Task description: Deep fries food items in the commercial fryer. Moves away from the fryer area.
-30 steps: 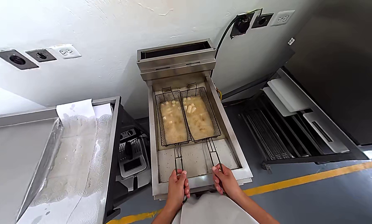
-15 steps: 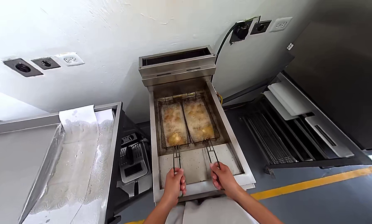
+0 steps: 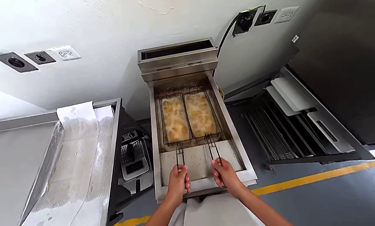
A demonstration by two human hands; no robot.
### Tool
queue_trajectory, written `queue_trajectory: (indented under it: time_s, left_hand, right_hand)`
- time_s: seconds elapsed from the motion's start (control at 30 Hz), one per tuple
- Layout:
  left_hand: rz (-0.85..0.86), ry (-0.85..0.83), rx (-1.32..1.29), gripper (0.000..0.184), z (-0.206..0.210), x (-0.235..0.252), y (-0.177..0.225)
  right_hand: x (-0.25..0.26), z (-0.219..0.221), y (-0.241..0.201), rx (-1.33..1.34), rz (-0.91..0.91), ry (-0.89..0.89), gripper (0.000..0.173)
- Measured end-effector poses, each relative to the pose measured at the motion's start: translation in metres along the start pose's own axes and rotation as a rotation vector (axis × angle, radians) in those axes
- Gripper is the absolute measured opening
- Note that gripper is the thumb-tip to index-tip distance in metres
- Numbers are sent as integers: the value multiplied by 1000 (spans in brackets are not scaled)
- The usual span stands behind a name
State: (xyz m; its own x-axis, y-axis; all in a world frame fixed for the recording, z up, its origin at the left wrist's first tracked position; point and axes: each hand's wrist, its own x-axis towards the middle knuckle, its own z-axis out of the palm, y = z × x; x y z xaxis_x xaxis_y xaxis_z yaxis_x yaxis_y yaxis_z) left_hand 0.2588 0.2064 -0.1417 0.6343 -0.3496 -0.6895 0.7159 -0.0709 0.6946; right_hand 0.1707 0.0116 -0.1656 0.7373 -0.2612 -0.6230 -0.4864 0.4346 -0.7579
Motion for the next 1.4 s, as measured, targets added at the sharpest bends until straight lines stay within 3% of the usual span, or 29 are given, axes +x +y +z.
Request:
queue_trajectory:
  time_s: [0.07, 0.13, 0.17, 0.23, 0.33, 0.43, 0.53, 0.63, 0.7, 0.83, 0.97, 1.13, 1.27, 1.4]
  left_hand:
    - [-11, -33, 76, 23, -14, -4, -10]
    - [-52, -42, 204, 38, -31, -3, -14]
    - [-64, -37, 268, 46, -39, -5, -15]
    - [-42, -9, 359, 55, -52, -2, -10]
    - [-29, 44, 342, 48, -66, -3, -6]
    - [-81, 37, 203, 43, -62, -1, -9]
    - [-133, -16, 68, 41, -40, 11, -16]
    - [-74, 29, 3, 26, 4, 25, -4]
    - [-55, 53, -35, 19, 18, 22, 8]
    - [-39, -4, -8, 17, -5, -1, 12]
    - [-31, -5, -24, 18, 5, 20, 20]
    - [-34, -21, -30, 15, -9, 0, 13]
    - [-29, 2, -25, 19, 3, 17, 16]
    - [-35, -23, -40, 15, -9, -2, 16]
  right_hand:
    - [-3, -28, 9, -272, -24, -27, 23]
    - [-2, -51, 9, -644, -52, 17, 46]
    - [-6, -59, 7, -746, -84, 70, 53]
    - [-10, -70, -8, -799, -188, 205, 52]
    - [-15, -71, -14, -704, -192, 252, 43]
    - [-10, -59, 2, -472, -5, 89, 51]
    - [3, -28, 10, -141, 116, -35, 39]
    - [26, 5, 4, -2, 94, 29, 23]
    - [24, 9, -4, 0, 51, 80, 21]
    - [-9, -10, -8, -48, 36, 39, 18]
    - [14, 11, -5, -55, 32, 56, 19]
    - [-7, -2, -8, -57, 19, 15, 16]
    - [12, 17, -14, -57, 35, 36, 19]
    - [-9, -4, -7, -48, 7, 3, 16]
